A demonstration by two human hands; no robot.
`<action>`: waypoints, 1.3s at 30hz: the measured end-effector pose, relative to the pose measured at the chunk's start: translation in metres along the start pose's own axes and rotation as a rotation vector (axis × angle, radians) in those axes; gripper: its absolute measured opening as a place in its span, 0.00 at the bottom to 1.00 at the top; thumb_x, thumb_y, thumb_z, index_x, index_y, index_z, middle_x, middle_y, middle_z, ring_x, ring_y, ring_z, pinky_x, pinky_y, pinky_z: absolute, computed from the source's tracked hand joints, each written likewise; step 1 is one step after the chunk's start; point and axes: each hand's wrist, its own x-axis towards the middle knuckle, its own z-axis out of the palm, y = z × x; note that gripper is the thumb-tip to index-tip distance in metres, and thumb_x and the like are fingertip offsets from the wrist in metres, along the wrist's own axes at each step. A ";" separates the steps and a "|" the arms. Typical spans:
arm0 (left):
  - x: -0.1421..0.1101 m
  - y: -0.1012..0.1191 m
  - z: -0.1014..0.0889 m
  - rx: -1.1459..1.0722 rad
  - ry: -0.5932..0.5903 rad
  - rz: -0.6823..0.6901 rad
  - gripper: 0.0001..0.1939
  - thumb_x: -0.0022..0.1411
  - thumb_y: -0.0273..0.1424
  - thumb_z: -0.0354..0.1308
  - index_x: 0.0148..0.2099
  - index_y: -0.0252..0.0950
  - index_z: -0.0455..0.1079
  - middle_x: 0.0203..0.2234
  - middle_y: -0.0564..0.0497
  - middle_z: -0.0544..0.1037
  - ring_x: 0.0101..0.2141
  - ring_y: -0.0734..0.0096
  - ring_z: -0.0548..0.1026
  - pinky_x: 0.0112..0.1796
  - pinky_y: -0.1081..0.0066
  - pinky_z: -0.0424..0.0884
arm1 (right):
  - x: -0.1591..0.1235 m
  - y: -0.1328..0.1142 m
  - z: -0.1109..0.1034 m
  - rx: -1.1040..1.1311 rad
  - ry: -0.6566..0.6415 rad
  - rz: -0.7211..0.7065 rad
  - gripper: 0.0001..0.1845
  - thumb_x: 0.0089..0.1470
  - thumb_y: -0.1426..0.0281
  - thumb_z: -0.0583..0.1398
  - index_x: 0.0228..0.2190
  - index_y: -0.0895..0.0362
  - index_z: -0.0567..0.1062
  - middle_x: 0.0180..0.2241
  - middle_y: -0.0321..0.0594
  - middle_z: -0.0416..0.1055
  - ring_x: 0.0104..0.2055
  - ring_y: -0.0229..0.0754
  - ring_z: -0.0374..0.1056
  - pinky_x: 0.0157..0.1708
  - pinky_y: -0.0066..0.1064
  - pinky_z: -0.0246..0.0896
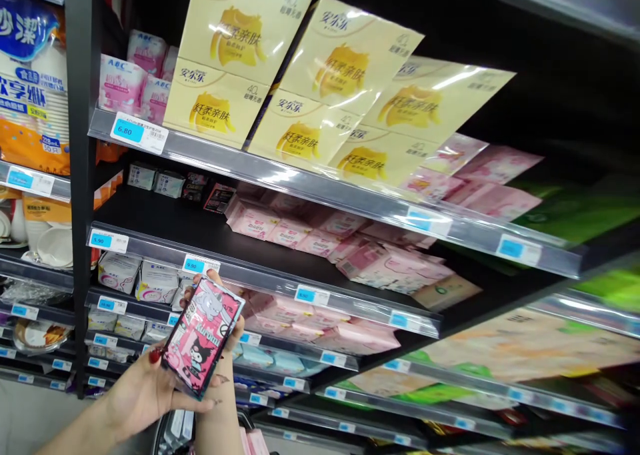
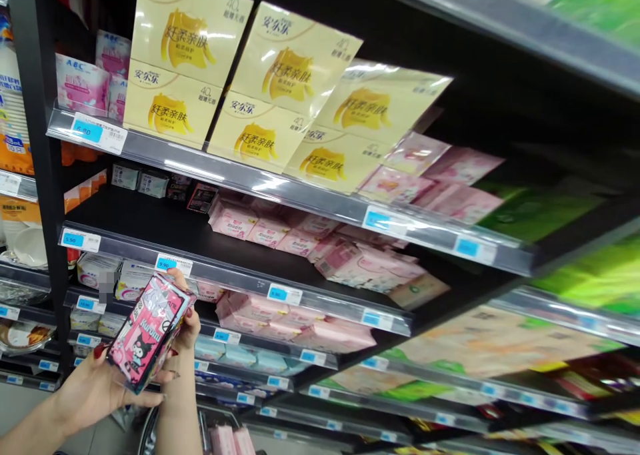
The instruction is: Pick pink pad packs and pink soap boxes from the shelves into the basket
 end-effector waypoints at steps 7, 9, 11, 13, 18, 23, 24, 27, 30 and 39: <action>-0.003 -0.021 -0.017 0.007 0.333 0.125 0.31 0.47 0.43 0.71 0.52 0.35 0.73 0.46 0.39 0.79 0.44 0.47 0.78 0.45 0.51 0.72 | 0.007 0.001 0.009 0.044 -0.057 -0.018 0.50 0.29 0.41 0.65 0.53 0.51 0.71 0.41 0.44 0.77 0.44 0.55 0.74 0.45 0.47 0.71; -0.002 -0.019 -0.013 0.073 0.461 0.165 0.31 0.46 0.42 0.72 0.51 0.36 0.72 0.46 0.39 0.78 0.44 0.49 0.77 0.44 0.53 0.73 | 0.007 -0.002 0.016 0.024 -0.070 0.003 0.50 0.29 0.40 0.65 0.53 0.52 0.71 0.43 0.46 0.77 0.49 0.58 0.72 0.47 0.50 0.70; 0.001 -0.013 -0.003 0.186 0.559 0.230 0.31 0.45 0.41 0.73 0.51 0.37 0.72 0.46 0.42 0.78 0.44 0.54 0.76 0.44 0.60 0.74 | 0.006 -0.002 0.022 -0.008 -0.063 0.027 0.50 0.31 0.38 0.64 0.53 0.52 0.71 0.44 0.47 0.77 0.51 0.60 0.71 0.48 0.51 0.68; 0.004 -0.003 0.007 0.328 0.623 0.314 0.31 0.44 0.40 0.73 0.50 0.38 0.72 0.46 0.44 0.77 0.44 0.58 0.75 0.45 0.65 0.73 | 0.007 0.000 0.023 -0.057 -0.038 0.022 0.50 0.33 0.37 0.63 0.53 0.51 0.71 0.46 0.47 0.77 0.52 0.60 0.70 0.50 0.52 0.67; 0.009 0.013 0.011 0.531 0.715 0.411 0.33 0.42 0.40 0.72 0.50 0.34 0.71 0.46 0.43 0.77 0.49 0.55 0.73 0.50 0.65 0.70 | 0.010 0.009 0.014 -0.132 -0.025 -0.114 0.49 0.36 0.38 0.64 0.55 0.53 0.69 0.50 0.48 0.74 0.55 0.58 0.68 0.55 0.48 0.63; 0.009 0.012 0.007 0.543 0.727 0.429 0.33 0.42 0.39 0.72 0.50 0.35 0.70 0.46 0.44 0.76 0.51 0.56 0.72 0.51 0.68 0.69 | 0.009 0.005 0.013 -0.163 0.013 -0.081 0.46 0.35 0.45 0.67 0.53 0.54 0.72 0.48 0.48 0.76 0.52 0.59 0.70 0.53 0.47 0.64; 0.009 0.011 0.007 0.536 0.717 0.433 0.33 0.42 0.40 0.72 0.50 0.35 0.70 0.46 0.45 0.77 0.51 0.57 0.72 0.51 0.69 0.69 | 0.008 0.004 0.014 -0.166 0.024 -0.083 0.45 0.35 0.46 0.68 0.53 0.54 0.72 0.47 0.47 0.76 0.52 0.59 0.70 0.53 0.47 0.64; 0.009 0.010 0.009 0.525 0.691 0.425 0.32 0.43 0.40 0.72 0.50 0.36 0.70 0.46 0.46 0.77 0.50 0.58 0.73 0.51 0.71 0.68 | 0.006 0.001 0.016 -0.167 0.040 -0.088 0.43 0.35 0.47 0.67 0.51 0.54 0.74 0.45 0.47 0.77 0.52 0.59 0.70 0.52 0.47 0.65; 0.009 0.010 0.008 0.524 0.680 0.411 0.32 0.43 0.40 0.72 0.50 0.36 0.70 0.46 0.46 0.77 0.50 0.57 0.73 0.51 0.70 0.68 | 0.004 0.000 0.017 -0.151 0.037 -0.092 0.43 0.35 0.47 0.68 0.51 0.54 0.74 0.44 0.46 0.78 0.52 0.59 0.70 0.51 0.47 0.66; 0.008 0.007 0.005 0.507 0.666 0.405 0.34 0.42 0.40 0.73 0.51 0.37 0.69 0.46 0.48 0.77 0.50 0.59 0.73 0.50 0.72 0.68 | 0.001 -0.001 0.014 -0.119 0.039 -0.089 0.44 0.35 0.48 0.68 0.52 0.54 0.73 0.44 0.46 0.78 0.51 0.58 0.71 0.50 0.46 0.67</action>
